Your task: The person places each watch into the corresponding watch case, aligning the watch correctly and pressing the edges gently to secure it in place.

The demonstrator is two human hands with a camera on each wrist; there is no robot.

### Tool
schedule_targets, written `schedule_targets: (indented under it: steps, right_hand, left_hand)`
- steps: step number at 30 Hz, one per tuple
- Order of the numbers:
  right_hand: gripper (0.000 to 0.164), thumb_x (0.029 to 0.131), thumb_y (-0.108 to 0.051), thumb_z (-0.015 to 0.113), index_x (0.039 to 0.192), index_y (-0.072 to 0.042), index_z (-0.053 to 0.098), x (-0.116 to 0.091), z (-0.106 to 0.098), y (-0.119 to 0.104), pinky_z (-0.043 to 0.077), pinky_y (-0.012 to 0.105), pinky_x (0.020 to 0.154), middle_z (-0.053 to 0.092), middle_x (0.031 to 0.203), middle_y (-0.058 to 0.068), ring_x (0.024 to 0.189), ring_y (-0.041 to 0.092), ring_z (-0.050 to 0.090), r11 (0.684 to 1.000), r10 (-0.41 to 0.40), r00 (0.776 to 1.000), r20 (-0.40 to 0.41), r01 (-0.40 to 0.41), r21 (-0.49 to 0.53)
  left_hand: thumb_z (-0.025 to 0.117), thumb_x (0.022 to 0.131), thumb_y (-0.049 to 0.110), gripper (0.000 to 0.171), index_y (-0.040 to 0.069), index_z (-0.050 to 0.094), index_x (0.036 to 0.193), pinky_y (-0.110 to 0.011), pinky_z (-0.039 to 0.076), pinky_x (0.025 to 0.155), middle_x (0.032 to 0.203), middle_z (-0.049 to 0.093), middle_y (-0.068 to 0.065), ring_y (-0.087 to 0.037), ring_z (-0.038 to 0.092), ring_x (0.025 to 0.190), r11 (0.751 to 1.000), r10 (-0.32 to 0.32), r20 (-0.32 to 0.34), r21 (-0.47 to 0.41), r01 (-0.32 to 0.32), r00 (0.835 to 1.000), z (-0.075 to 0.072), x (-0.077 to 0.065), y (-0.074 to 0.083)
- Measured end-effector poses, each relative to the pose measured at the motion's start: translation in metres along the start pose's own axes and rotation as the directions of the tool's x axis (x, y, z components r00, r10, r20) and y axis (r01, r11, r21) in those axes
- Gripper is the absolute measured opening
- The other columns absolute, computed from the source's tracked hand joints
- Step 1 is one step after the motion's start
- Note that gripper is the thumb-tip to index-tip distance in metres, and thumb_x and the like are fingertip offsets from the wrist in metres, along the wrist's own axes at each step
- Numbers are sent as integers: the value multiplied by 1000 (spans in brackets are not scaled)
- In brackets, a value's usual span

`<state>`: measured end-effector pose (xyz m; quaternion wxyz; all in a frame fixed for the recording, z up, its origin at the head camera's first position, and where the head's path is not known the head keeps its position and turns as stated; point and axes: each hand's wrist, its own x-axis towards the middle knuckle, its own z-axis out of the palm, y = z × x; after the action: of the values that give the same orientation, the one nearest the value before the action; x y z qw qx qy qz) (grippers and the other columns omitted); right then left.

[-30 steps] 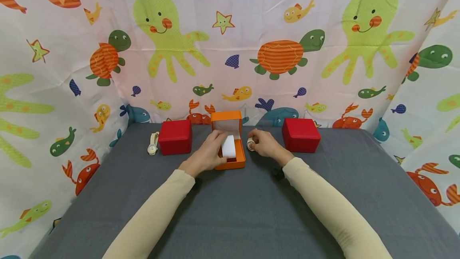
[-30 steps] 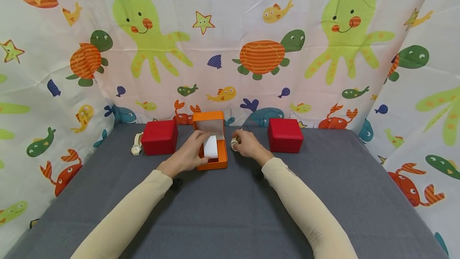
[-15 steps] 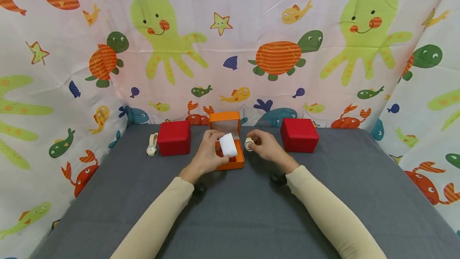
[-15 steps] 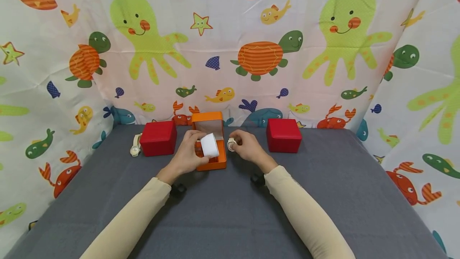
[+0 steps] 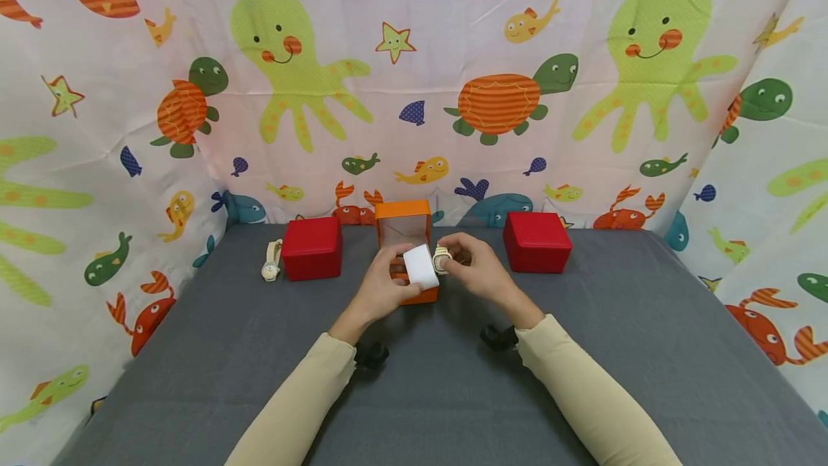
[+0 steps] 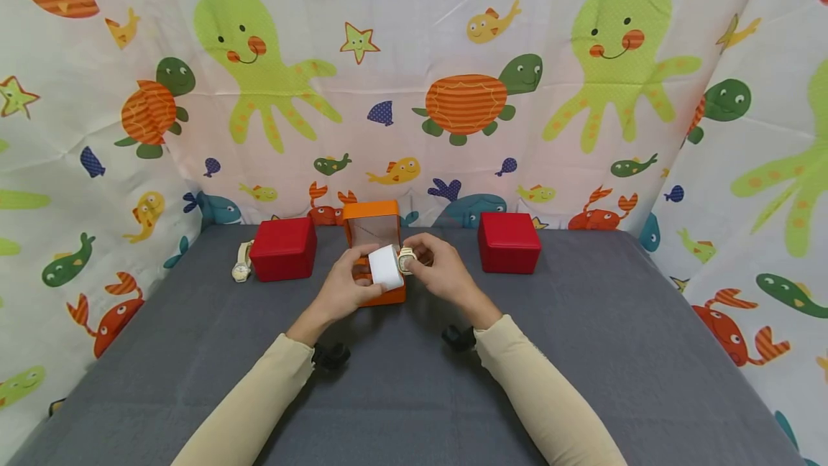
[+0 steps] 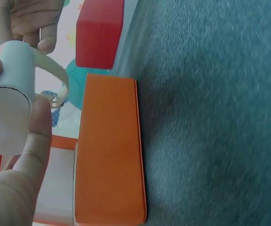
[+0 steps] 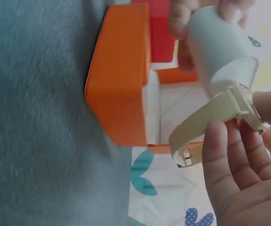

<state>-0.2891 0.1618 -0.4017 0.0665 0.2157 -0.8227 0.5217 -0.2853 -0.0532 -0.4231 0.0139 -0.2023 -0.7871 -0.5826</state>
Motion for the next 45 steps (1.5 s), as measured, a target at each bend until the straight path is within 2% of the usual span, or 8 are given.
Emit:
schedule_targets:
  steps: [7, 13, 19, 27, 31, 38, 42, 45]
  right_hand:
    - [31, 89, -3, 65, 118, 2, 56, -3, 3, -2, 54, 28, 64, 62, 94, 19, 74, 26, 59, 990, -8, 1000, -13, 9, 142]
    - [29, 89, 2, 62, 116, 11, 53, -6, 2, -17, 55, 46, 68, 61, 97, 26, 75, 36, 58, 981, -5, 1000, 1, 4, 196]
    - [26, 89, 4, 61, 112, 13, 54, -15, 0, -39, 56, 36, 68, 60, 95, 28, 79, 46, 56, 981, 21, 998, 57, -31, 191]
    - [26, 90, 3, 60, 112, 15, 54, -18, 3, -39, 55, 30, 67, 59, 95, 29, 80, 53, 53, 978, 14, 993, 115, -37, 204]
    - [25, 91, 0, 61, 112, 11, 55, -16, 6, -27, 54, 30, 66, 60, 94, 24, 77, 47, 56, 981, -4, 993, 118, -19, 193]
    - [28, 90, 0, 62, 115, 10, 54, -18, 7, -30, 56, 35, 69, 61, 96, 24, 79, 43, 58, 987, 18, 993, 114, -36, 157]
    - [26, 91, -8, 65, 114, 2, 58, -16, 11, -15, 54, 31, 71, 64, 97, 16, 81, 32, 59, 995, 27, 997, 79, -35, 97]
    - [24, 91, -14, 66, 113, -5, 60, -16, 13, -12, 53, 31, 74, 65, 97, 9, 82, 25, 58, 999, 19, 999, 47, -21, 46]
  left_hand:
    - [77, 77, 5, 66, 7, 48, 136, -36, 55, 81, 125, 46, -9, -25, 55, 99, 999, -19, 30, 28, 18, 999, 2, -6, 0]
    - [75, 78, 9, 68, 5, 45, 138, -33, 54, 81, 129, 46, -7, -23, 55, 98, 997, -44, 63, 69, 39, 997, 1, -7, 0]
    - [74, 78, 8, 68, 4, 44, 139, -33, 55, 81, 133, 43, -8, -24, 56, 99, 999, -21, 100, 46, 17, 995, 1, -7, -1]
    - [75, 77, 8, 69, 5, 45, 139, -34, 54, 81, 128, 46, -5, -23, 55, 99, 998, -20, 89, 54, 16, 996, -1, -5, -2]
    - [76, 77, 9, 67, 9, 47, 138, -35, 54, 82, 126, 46, -4, -22, 55, 100, 998, -28, 76, 54, 24, 997, -2, -4, -2]
    - [76, 77, 6, 65, 9, 50, 136, -35, 55, 82, 125, 46, -8, -24, 58, 100, 1000, -27, 38, 14, 26, 999, -4, -4, -4]
    - [77, 75, 2, 65, 9, 52, 134, -37, 55, 81, 123, 47, -10, -28, 58, 99, 999, -30, -8, -13, 30, 1000, -6, -4, -4]
    - [77, 76, 2, 65, 7, 51, 135, -35, 55, 81, 123, 48, -11, -28, 58, 99, 999, -34, -15, -20, 34, 999, -6, -3, -4]
